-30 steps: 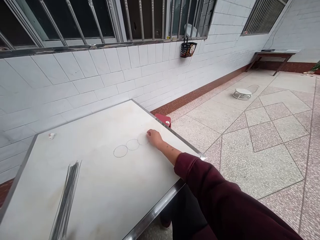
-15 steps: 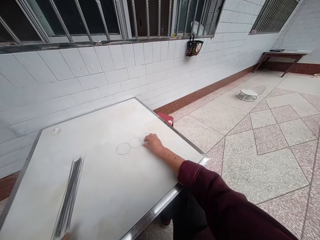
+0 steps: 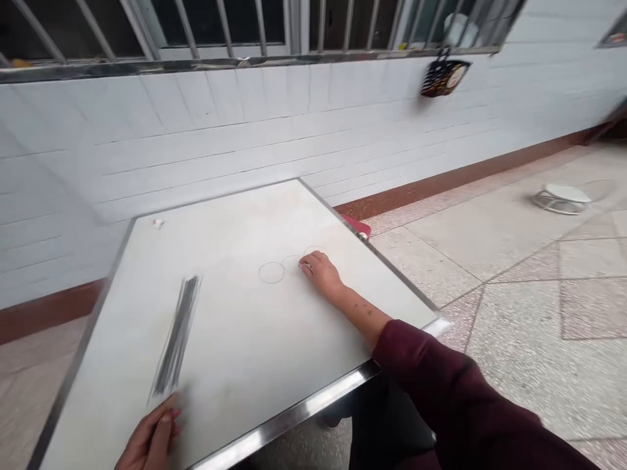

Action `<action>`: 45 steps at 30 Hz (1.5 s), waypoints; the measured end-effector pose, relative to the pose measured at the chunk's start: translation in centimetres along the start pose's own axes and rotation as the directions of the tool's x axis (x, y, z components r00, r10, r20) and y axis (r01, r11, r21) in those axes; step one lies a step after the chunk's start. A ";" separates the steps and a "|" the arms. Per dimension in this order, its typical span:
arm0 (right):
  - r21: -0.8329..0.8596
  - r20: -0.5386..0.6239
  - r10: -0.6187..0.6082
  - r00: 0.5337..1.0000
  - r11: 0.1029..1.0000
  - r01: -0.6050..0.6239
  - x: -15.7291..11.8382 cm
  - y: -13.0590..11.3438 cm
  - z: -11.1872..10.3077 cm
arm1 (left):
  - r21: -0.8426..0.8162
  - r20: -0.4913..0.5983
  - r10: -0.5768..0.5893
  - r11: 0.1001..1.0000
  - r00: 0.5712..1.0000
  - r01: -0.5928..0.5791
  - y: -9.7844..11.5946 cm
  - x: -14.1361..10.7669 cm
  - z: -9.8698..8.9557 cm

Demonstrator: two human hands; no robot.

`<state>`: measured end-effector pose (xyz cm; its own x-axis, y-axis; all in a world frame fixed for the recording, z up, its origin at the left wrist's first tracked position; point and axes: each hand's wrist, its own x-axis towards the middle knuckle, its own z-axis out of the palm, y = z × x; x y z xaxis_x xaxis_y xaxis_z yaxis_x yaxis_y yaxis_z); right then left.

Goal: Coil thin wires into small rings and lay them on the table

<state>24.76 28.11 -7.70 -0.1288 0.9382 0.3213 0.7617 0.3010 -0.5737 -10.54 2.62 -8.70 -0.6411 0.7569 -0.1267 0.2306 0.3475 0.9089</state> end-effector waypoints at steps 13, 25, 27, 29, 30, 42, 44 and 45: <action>0.330 0.324 -0.645 0.692 0.762 0.557 -2.9 -18.4 14.3 | -0.065 0.091 0.275 0.961 0.957 -0.270 -0.3 -1.9 -1.0; 0.008 0.485 -0.680 0.550 0.632 0.775 1.2 -19.8 16.0 | -0.092 0.077 0.242 0.968 0.967 -0.235 -0.3 -1.5 -1.7; -0.008 0.504 -0.689 0.521 0.600 0.800 1.7 -19.8 15.8 | -0.094 0.072 0.232 0.970 0.970 -0.225 -0.4 -1.3 -1.7; -0.018 0.515 -0.697 0.500 0.574 0.819 2.2 -19.7 15.6 | -0.105 0.066 0.229 0.970 0.971 -0.221 -0.7 -1.1 -1.7; -0.021 0.519 -0.701 0.489 0.562 0.827 2.4 -19.6 15.5 | -0.111 0.061 0.225 0.970 0.972 -0.217 -0.8 -1.1 -1.6; 0.030 0.525 -0.777 0.347 0.424 0.905 3.0 -19.1 13.1 | -0.089 0.029 0.197 0.977 0.980 -0.194 -1.1 -0.8 -1.1; 0.027 0.512 -0.781 0.357 0.430 0.902 2.7 -18.9 13.0 | -0.061 0.025 0.199 0.978 0.980 -0.197 -1.0 -0.8 -1.0; 0.027 0.507 -0.782 0.363 0.435 0.900 2.5 -18.8 13.0 | -0.041 0.025 0.203 0.978 0.979 -0.202 -0.9 -0.9 -1.0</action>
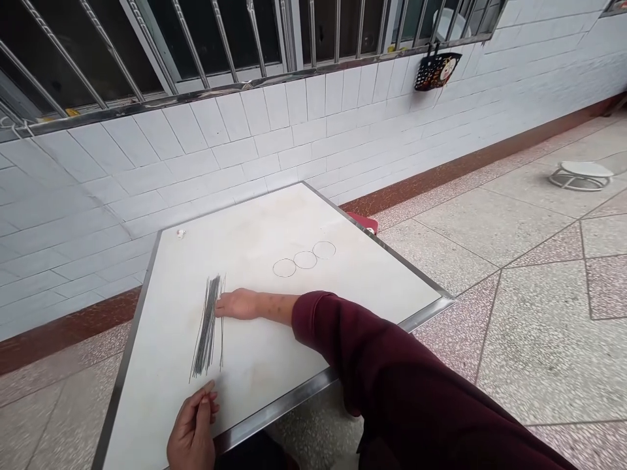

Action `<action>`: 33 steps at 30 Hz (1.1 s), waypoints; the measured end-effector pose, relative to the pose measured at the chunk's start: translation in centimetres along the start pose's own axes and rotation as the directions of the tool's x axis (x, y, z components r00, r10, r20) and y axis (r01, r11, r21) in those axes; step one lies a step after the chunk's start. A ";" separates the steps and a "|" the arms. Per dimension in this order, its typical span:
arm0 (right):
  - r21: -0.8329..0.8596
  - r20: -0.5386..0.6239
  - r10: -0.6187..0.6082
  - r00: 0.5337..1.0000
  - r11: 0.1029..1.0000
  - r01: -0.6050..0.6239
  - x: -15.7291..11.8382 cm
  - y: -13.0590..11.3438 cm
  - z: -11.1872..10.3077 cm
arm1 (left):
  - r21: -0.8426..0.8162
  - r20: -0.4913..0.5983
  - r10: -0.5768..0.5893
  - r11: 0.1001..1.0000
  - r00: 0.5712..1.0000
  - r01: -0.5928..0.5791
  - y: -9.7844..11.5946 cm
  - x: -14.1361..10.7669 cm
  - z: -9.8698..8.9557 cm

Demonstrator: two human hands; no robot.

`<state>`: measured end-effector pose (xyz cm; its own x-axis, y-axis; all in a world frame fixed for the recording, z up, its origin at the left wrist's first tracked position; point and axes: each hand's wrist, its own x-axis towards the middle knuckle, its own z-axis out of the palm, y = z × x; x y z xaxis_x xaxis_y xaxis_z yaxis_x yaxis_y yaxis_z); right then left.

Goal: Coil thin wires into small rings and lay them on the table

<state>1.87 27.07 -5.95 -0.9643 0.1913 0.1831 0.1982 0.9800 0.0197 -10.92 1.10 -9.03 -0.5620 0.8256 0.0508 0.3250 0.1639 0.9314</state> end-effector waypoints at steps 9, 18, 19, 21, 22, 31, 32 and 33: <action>0.045 -0.031 -0.011 0.999 0.999 0.013 -0.4 0.0 1.1 | 0.119 0.016 0.103 0.987 0.995 -0.104 0.1 0.0 0.2; 0.144 -0.139 0.075 0.987 0.988 -0.055 -0.8 0.0 2.3 | 0.165 0.035 0.231 0.958 0.972 -0.233 0.8 -0.3 0.4; 0.165 -0.160 0.112 0.981 0.983 -0.085 -0.8 0.1 2.6 | 0.174 0.030 0.249 0.952 0.968 -0.250 0.8 -0.4 0.5; 0.205 -0.196 0.190 0.962 0.967 -0.149 -0.8 0.2 3.2 | 0.194 0.020 0.279 0.941 0.960 -0.277 0.7 -0.5 0.6; 0.223 -0.207 0.218 0.954 0.960 -0.171 -0.7 0.3 3.4 | 0.204 0.014 0.291 0.936 0.957 -0.288 0.6 -0.5 0.8; 0.281 -0.153 0.071 0.986 0.959 -0.026 -0.8 0.6 2.8 | 0.303 0.020 0.358 0.887 0.933 -0.347 0.4 -0.4 1.6; 0.287 -0.140 0.042 0.989 0.958 0.000 -0.8 0.8 2.5 | 0.311 0.018 0.350 0.888 0.936 -0.338 0.3 -0.5 1.6; 0.295 -0.127 0.017 0.992 0.955 0.022 -0.7 0.9 2.3 | 0.317 0.012 0.342 0.890 0.940 -0.328 0.2 -0.5 1.6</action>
<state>2.30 27.90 -8.28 -0.9307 0.1991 0.3068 0.1165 0.9566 -0.2672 -9.32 1.59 -9.44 -0.4073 0.8385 0.3620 0.7148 0.0460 0.6978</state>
